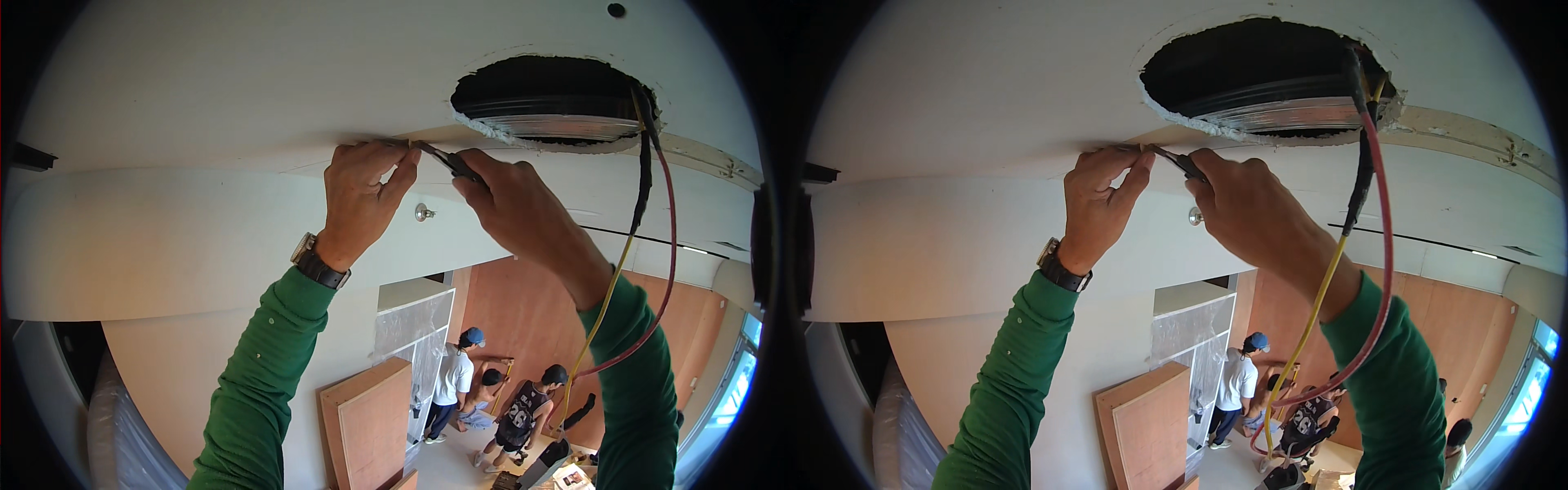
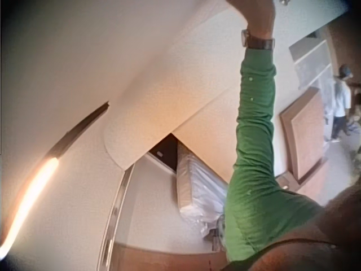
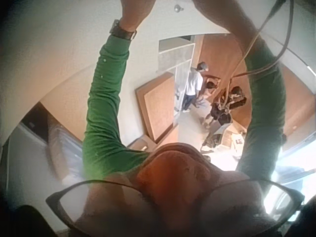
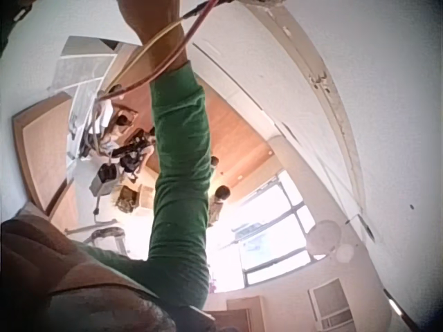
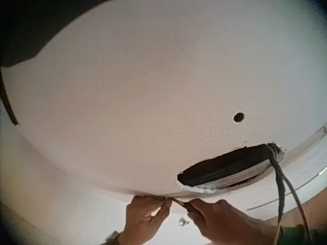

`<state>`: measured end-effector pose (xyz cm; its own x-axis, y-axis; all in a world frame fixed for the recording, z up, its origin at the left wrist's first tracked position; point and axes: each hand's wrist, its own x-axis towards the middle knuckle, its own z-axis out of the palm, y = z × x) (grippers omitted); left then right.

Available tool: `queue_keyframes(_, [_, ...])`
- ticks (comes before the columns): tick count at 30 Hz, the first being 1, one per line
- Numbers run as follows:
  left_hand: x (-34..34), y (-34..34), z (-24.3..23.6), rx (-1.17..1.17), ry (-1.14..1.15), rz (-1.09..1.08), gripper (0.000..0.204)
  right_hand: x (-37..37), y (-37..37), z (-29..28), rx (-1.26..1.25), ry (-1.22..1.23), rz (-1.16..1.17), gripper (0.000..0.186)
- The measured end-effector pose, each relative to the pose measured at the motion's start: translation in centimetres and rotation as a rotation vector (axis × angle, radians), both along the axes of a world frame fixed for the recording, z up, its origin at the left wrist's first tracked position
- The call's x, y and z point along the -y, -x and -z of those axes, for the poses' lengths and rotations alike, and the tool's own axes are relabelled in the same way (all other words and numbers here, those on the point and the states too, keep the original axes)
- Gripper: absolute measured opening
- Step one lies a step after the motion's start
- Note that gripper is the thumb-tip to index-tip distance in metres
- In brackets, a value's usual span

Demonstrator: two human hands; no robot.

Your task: The person trims the edge of a drywall opening in the ceiling with a utility knife and سپس connects a circular LED panel light to the wiring.

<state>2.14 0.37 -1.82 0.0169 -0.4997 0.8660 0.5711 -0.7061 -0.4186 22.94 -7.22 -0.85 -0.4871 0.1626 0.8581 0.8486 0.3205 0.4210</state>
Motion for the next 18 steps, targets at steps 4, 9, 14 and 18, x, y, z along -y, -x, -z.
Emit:
queue_keyframes(4, [-0.3, 0.1, 0.3, 0.009, 0.008, 0.044, 0.009, -0.4, 1.0, 0.6, 0.048, -0.095, 0.113, 0.021])
queue_keyframes(9, [-0.1, 0.3, 0.4, -0.008, 0.018, 0.048, 0.007, -1.5, 0.0, 0.2, 0.054, -0.029, -0.169, 0.016])
queue_keyframes(14, [0.0, 1.4, 1.3, -0.013, 0.088, 0.007, 0.009, -1.5, 0.2, 0.5, 0.107, -0.092, -0.092, 0.016])
queue_keyframes(18, [0.5, 1.0, 1.4, 0.044, 0.192, 0.042, 0.013, -1.5, -0.6, 0.8, 0.073, -0.137, -0.139, 0.017])
